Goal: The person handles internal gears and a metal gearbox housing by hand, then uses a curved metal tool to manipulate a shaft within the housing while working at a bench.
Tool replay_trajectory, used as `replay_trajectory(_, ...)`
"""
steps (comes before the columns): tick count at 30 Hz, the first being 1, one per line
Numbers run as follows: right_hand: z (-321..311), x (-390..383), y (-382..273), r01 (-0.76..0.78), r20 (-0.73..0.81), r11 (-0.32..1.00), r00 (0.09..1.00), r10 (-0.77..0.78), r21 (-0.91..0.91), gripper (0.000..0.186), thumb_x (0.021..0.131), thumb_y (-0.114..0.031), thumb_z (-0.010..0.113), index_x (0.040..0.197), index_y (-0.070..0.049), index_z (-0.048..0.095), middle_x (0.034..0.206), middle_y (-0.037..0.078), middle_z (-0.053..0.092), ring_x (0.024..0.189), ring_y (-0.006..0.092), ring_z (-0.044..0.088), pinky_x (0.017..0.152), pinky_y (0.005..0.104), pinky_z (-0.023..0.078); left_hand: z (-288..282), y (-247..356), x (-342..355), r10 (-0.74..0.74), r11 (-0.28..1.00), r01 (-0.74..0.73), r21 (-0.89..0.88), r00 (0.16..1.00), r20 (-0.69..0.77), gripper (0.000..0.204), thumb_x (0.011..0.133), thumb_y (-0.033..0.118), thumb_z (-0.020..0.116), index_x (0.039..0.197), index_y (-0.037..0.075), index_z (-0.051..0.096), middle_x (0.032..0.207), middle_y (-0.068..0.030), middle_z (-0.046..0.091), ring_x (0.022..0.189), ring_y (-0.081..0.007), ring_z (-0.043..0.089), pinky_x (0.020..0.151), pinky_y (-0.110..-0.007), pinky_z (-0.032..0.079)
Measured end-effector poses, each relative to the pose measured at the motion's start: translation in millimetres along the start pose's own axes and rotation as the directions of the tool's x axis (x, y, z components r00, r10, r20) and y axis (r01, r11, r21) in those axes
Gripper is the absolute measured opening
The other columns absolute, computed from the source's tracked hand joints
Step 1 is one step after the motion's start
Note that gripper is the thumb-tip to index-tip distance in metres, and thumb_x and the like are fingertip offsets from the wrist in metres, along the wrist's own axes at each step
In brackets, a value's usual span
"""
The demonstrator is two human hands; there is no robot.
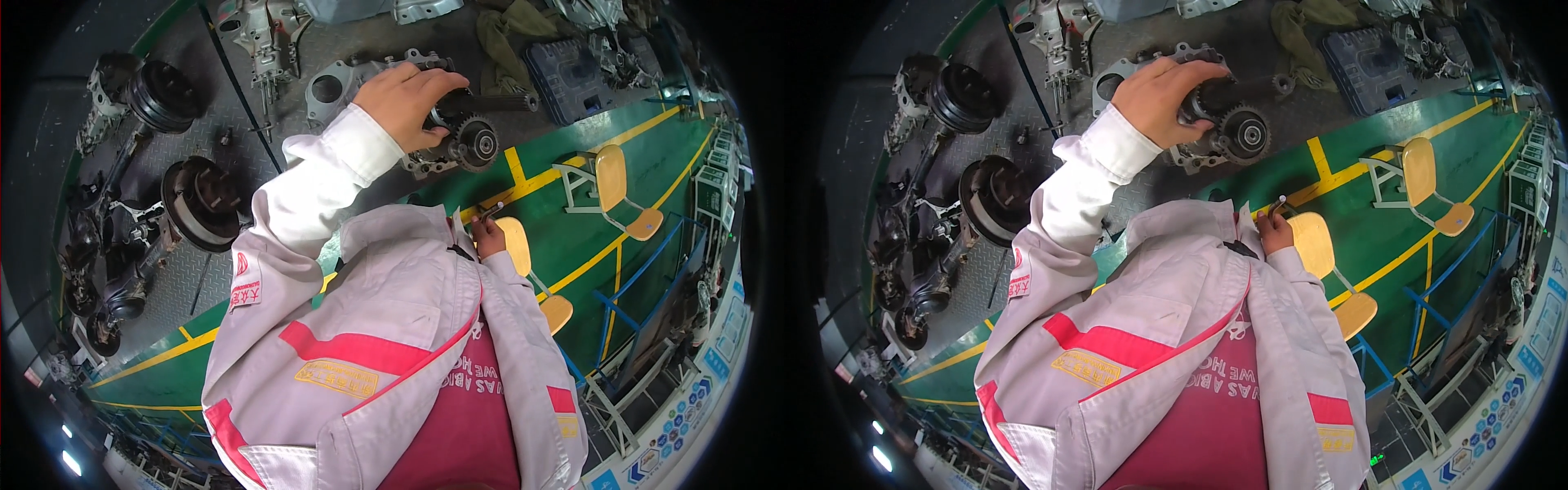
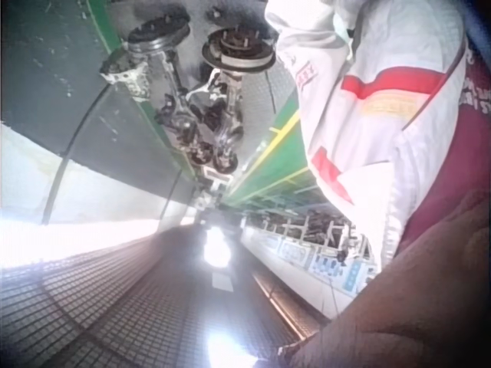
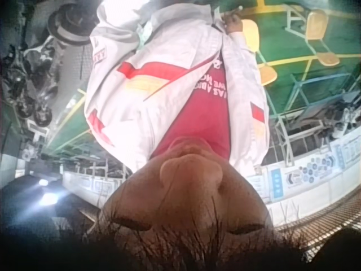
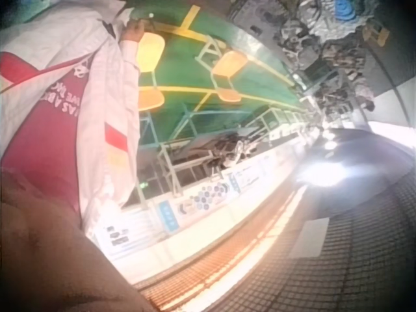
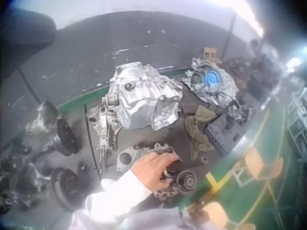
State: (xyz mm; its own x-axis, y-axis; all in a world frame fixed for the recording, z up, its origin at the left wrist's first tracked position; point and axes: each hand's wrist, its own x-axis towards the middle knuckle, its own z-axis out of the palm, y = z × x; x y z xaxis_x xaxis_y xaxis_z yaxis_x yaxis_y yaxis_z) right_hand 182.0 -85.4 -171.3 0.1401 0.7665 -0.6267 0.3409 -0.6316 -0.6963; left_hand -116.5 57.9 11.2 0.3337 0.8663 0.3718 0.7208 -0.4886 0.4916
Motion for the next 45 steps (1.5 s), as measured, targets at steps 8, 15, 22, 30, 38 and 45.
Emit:
replay_trajectory(8,-1.9,2.1,4.3,-0.041,-0.015,0.999,0.999,0.041,0.008,0.028,0.084,-0.029,0.059,0.072,-0.004,0.055,0.061,0.002,0.051,0.057,0.0121,0.046,0.056,0.0257,0.037,6.9,-0.1,-12.1,-0.152,0.988,0.152,-0.023,0.988,0.023,0.061,0.06,0.017,0.076,0.117,0.019,0.053,0.086,-0.0083,0.055,0.081,-0.0266,0.055,0.073,-0.033,0.047)
replay_trajectory(15,-16.9,5.1,6.8,-0.021,-0.083,0.998,0.996,0.027,0.065,0.024,0.085,-0.026,0.059,0.073,-0.005,0.055,0.058,0.0,0.048,0.048,0.0096,0.04,0.045,0.0244,0.032,19.0,-45.4,-66.1,-0.456,0.873,0.39,-0.291,0.865,-0.21,0.049,0.071,0.011,0.071,0.117,0.011,0.053,0.103,-0.0017,0.062,0.083,-0.0141,0.054,0.069,-0.025,0.042)
replay_trajectory(22,-49.3,-11.1,-90.5,0.257,-0.255,0.867,0.954,-0.157,0.427,0.038,0.087,-0.016,0.056,0.121,-0.006,0.042,0.072,0.0,0.052,0.042,0.0032,0.034,0.036,0.0178,0.026,121.2,-180.0,-194.8,-0.807,0.59,0.803,-0.084,0.588,-0.057,0.048,0.07,0.019,0.072,0.111,0.005,0.053,0.106,-0.0125,0.059,0.097,-0.0258,0.057,0.084,-0.035,0.044)
replay_trajectory(30,-27.9,-45.9,-254.1,0.53,-0.427,0.826,0.804,-0.415,0.195,0.06,0.085,-0.022,0.057,0.135,-0.007,0.028,0.091,0.0,0.048,0.059,0.004,0.038,0.045,0.0168,0.03,165.1,-239.9,-192.7,-0.957,0.259,0.724,-0.639,0.281,-0.069,0.07,0.066,0.014,0.072,0.122,0.003,0.032,0.111,-0.0223,0.052,0.098,-0.0286,0.056,0.083,-0.035,0.046)
replay_trajectory(38,19.2,-26.3,-302.3,0.69,-0.336,0.723,0.676,-0.656,-0.023,0.043,0.081,-0.014,0.062,0.117,0.0,0.044,0.078,-0.002,0.045,0.066,0.0052,0.04,0.06,0.0178,0.032,135.9,-315.6,-157.8,-0.831,0.184,0.865,-0.467,0.39,0.396,0.078,0.057,-0.003,0.058,0.131,0.007,0.037,0.108,-0.0163,0.059,0.09,-0.0226,0.059,0.067,-0.038,0.049)
replay_trajectory(45,17.2,-43.0,-303.3,0.542,-0.277,0.84,0.803,-0.528,-0.031,0.019,0.086,-0.013,0.047,0.088,-0.001,0.061,0.079,-0.002,0.055,0.069,0.0045,0.041,0.064,0.0193,0.033,109.4,-297.5,-92.1,-0.769,-0.433,0.596,-0.677,0.147,0.622,0.053,0.074,0.047,0.062,0.102,0.003,0.059,0.087,-0.0085,0.063,0.073,-0.025,0.056,0.068,-0.036,0.046)
